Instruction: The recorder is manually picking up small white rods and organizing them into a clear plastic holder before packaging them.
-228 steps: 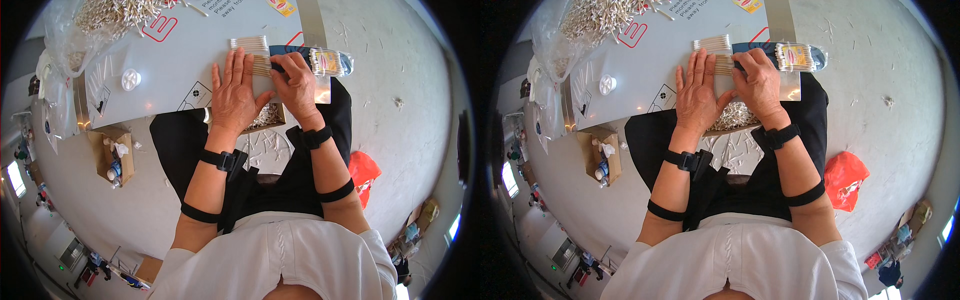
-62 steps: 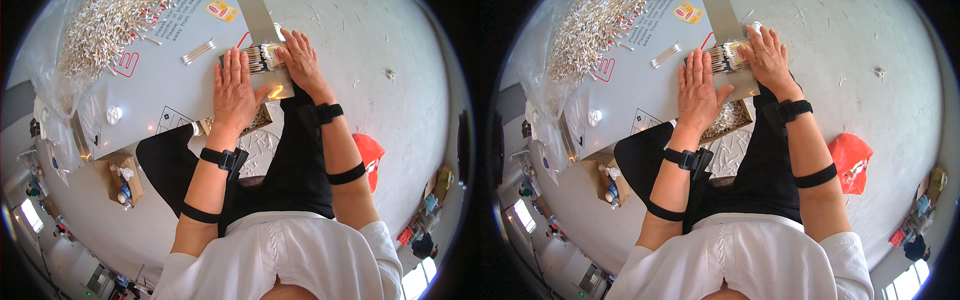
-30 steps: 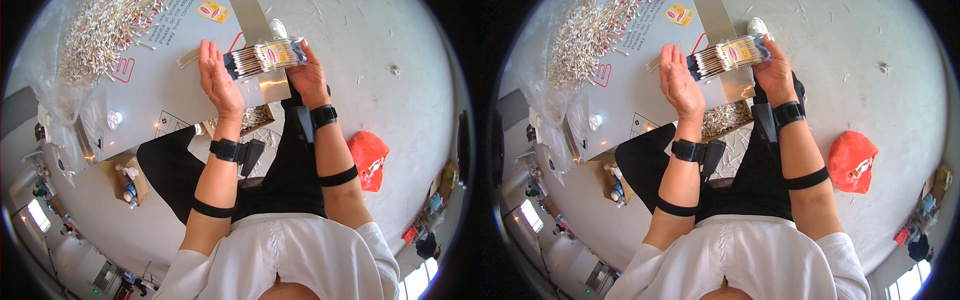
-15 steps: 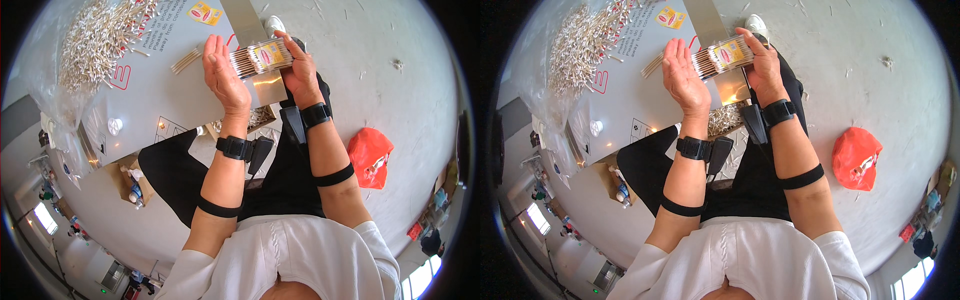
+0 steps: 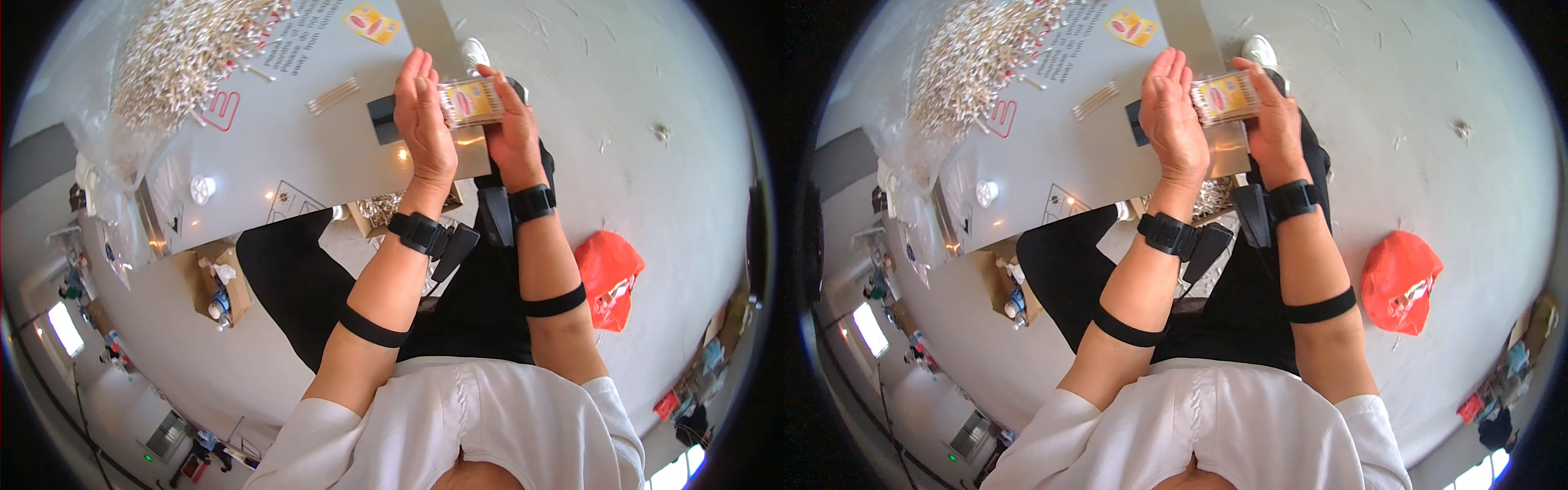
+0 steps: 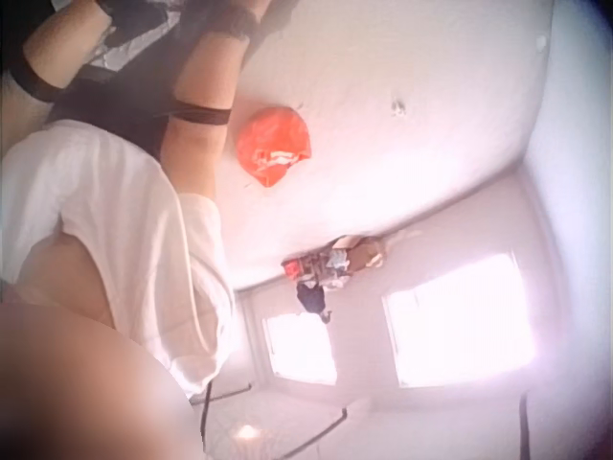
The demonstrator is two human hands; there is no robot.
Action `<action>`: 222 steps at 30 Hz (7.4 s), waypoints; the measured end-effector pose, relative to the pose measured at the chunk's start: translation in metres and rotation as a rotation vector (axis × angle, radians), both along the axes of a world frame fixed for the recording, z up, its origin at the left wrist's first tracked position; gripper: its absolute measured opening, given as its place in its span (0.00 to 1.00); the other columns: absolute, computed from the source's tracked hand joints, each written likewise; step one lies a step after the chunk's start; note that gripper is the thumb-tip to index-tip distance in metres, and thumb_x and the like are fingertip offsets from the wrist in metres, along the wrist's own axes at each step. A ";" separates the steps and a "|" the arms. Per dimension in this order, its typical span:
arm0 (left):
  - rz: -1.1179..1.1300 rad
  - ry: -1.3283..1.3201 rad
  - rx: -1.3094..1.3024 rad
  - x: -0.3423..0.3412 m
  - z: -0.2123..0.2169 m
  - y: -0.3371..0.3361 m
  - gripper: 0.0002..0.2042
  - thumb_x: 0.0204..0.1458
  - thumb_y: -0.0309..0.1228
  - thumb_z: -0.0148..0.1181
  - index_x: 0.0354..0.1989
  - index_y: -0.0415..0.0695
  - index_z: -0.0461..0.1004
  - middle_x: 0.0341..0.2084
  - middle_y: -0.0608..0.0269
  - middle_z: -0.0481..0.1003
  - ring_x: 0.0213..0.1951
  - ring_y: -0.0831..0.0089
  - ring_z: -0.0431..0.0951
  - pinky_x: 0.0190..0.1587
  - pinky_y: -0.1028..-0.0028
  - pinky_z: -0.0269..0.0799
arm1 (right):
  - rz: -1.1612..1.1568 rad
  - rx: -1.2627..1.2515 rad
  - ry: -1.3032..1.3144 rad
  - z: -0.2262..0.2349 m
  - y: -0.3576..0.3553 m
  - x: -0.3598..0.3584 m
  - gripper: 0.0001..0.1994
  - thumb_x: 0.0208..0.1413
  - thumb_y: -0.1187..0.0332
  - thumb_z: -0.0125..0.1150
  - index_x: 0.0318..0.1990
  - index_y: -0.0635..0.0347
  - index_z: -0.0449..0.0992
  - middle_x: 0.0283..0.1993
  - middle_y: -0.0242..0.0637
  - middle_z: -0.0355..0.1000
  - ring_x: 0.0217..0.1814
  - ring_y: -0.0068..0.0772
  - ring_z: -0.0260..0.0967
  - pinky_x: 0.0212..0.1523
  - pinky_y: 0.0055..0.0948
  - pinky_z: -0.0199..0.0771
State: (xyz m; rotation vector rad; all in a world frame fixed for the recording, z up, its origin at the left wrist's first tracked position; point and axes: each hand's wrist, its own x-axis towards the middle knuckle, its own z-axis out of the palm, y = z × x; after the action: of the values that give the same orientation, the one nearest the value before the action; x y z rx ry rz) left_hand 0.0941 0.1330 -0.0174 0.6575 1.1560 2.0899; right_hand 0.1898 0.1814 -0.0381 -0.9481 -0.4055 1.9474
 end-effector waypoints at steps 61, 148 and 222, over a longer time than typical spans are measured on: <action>0.049 1.740 -0.587 -0.329 0.038 0.036 0.04 0.46 0.22 0.63 0.29 0.46 0.77 0.28 0.62 0.74 0.36 0.61 0.75 0.39 0.63 0.72 | 0.308 1.206 -1.150 0.037 -0.043 -0.129 0.08 0.46 0.73 0.62 0.36 0.56 0.76 0.42 0.33 0.70 0.43 0.39 0.72 0.37 0.38 0.73; 0.071 1.366 -0.589 -0.229 0.040 -0.028 0.11 0.44 0.25 0.66 0.37 0.43 0.76 0.37 0.57 0.74 0.45 0.55 0.74 0.46 0.60 0.73 | 0.289 1.232 -1.106 0.038 -0.041 -0.128 0.04 0.41 0.73 0.63 0.27 0.55 0.76 0.38 0.31 0.70 0.40 0.38 0.72 0.35 0.37 0.74; 0.133 1.367 -0.610 -0.208 0.010 -0.055 0.13 0.47 0.21 0.62 0.43 0.43 0.75 0.40 0.59 0.76 0.46 0.56 0.74 0.48 0.60 0.69 | 0.412 1.339 -1.044 0.033 -0.042 -0.115 0.04 0.41 0.76 0.62 0.27 0.58 0.76 0.34 0.35 0.71 0.40 0.43 0.72 0.39 0.39 0.74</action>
State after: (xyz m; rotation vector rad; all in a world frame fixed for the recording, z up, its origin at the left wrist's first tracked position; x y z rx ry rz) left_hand -0.1137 0.0775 -0.0073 1.7808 2.4127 1.0286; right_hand 0.0749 0.1395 -0.0048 -0.8298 -2.2455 0.8380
